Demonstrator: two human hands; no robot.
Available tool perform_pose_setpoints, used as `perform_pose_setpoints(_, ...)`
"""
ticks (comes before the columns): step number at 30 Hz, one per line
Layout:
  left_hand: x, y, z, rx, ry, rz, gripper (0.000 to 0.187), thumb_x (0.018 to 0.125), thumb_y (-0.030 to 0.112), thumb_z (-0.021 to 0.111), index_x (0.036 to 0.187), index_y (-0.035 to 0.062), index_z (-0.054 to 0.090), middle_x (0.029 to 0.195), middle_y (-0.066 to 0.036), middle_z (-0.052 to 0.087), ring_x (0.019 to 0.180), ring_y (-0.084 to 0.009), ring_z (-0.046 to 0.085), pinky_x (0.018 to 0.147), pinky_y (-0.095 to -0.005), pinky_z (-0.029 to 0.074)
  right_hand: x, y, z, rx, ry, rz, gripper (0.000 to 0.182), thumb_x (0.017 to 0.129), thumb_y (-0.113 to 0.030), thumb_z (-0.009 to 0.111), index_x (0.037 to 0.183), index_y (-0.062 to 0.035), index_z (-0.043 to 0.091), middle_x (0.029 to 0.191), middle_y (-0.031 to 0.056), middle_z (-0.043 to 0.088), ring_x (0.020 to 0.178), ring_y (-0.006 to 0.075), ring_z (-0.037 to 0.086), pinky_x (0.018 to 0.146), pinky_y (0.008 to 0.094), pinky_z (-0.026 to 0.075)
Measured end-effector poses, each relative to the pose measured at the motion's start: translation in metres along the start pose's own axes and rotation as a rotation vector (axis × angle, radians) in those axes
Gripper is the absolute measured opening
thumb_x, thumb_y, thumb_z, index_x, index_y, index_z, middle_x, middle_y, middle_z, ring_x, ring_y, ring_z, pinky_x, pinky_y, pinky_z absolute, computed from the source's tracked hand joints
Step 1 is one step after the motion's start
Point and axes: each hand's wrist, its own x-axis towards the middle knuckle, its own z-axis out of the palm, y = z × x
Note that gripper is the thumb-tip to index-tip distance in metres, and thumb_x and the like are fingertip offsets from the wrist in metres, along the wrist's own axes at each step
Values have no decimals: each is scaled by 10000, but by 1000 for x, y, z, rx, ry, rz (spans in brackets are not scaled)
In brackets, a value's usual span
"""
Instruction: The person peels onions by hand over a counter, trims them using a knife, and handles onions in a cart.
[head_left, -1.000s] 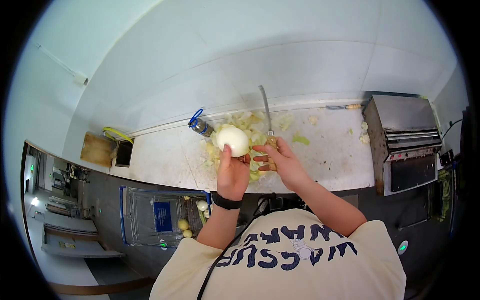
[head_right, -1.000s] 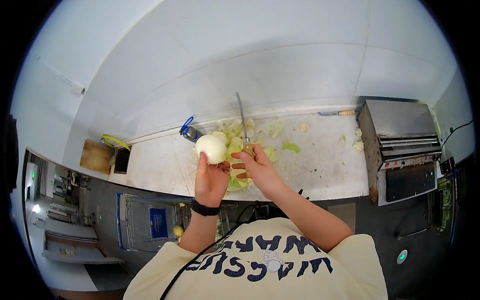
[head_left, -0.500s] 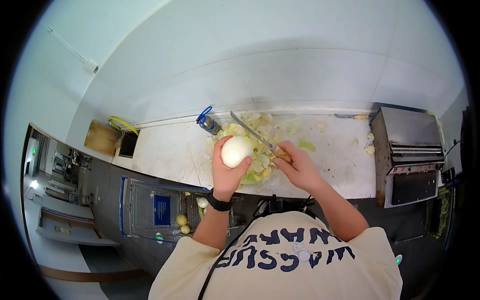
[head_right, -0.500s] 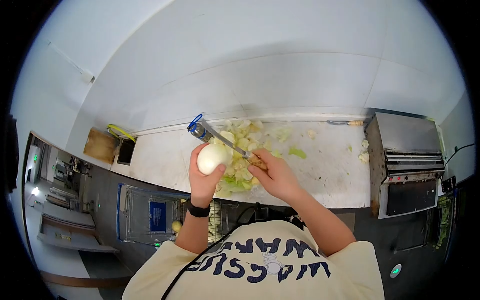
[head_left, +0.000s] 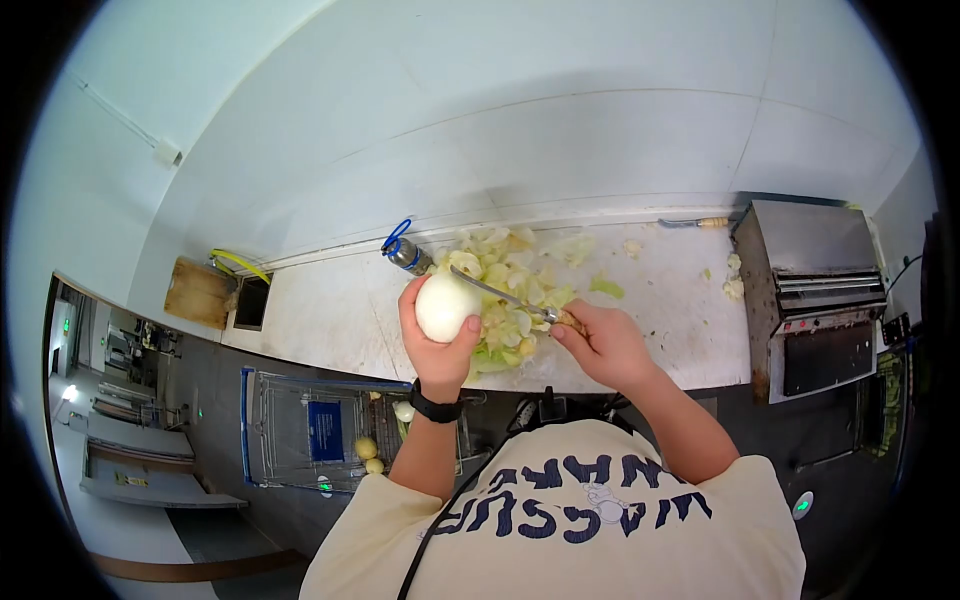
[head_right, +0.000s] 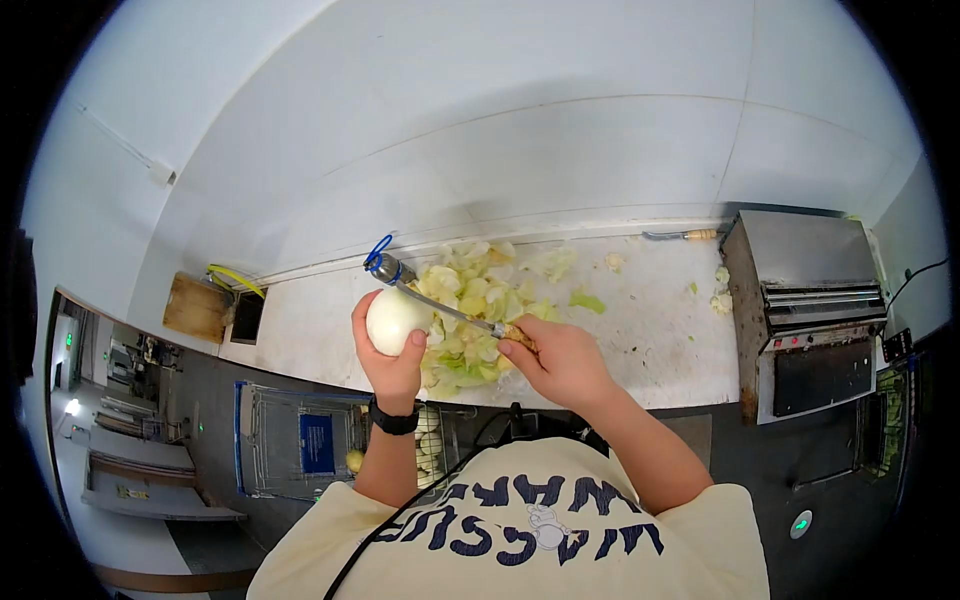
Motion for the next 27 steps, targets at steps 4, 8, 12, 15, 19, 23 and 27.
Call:
perform_pose_setpoints(4,-1,-2,-1,-14,-13,-9,734,749,184,839,1330,24,420,1188,-100,561,1049,-180,586,887,-318,506,1,2,1,-26,16,-20,281,934,-347,610,875,-72,601,637,130,603,628,356,606,550,439,449)
perform_pose_setpoints(8,-2,-2,-3,-66,-38,-68,733,755,197,841,1329,24,420,1184,-97,564,1045,-176,587,886,-318,506,2,1,0,-73,-10,-23,293,936,-347,607,845,-72,570,634,125,600,618,356,603,545,444,447)
perform_pose_setpoints(12,-9,2,2,-171,-64,-131,720,762,189,836,1329,27,421,1178,-93,569,1040,-174,589,885,-316,508,6,-9,5,-93,-24,-1,291,937,-334,607,835,-67,547,639,132,591,623,364,596,547,444,442)
perform_pose_setpoints(15,-7,-3,0,-113,-24,-119,724,780,305,818,1328,43,424,1127,-94,579,978,-188,619,735,-298,567,9,-12,6,-72,-12,2,265,931,-303,617,839,-61,559,649,150,574,635,375,581,556,436,433)
perform_pose_setpoints(19,-17,2,8,-27,-54,-11,761,768,347,822,1333,38,416,1158,-104,564,1006,-198,606,782,-306,546,22,-4,21,-178,-6,69,295,948,-348,587,871,-64,566,673,152,610,653,377,605,575,452,455)
perform_pose_setpoints(23,-14,12,9,-83,20,5,814,754,404,824,1342,35,400,1180,-109,545,1016,-206,602,789,-345,543,26,32,34,-114,100,169,299,959,-347,573,929,-50,592,711,155,647,694,381,629,601,462,472)
perform_pose_setpoints(27,-13,-2,-8,-73,43,-68,841,755,454,813,1351,41,386,1160,-107,549,933,-205,620,689,-348,548,-5,127,42,-72,238,237,264,959,-262,570,1096,-39,540,812,198,669,764,388,647,652,458,500)
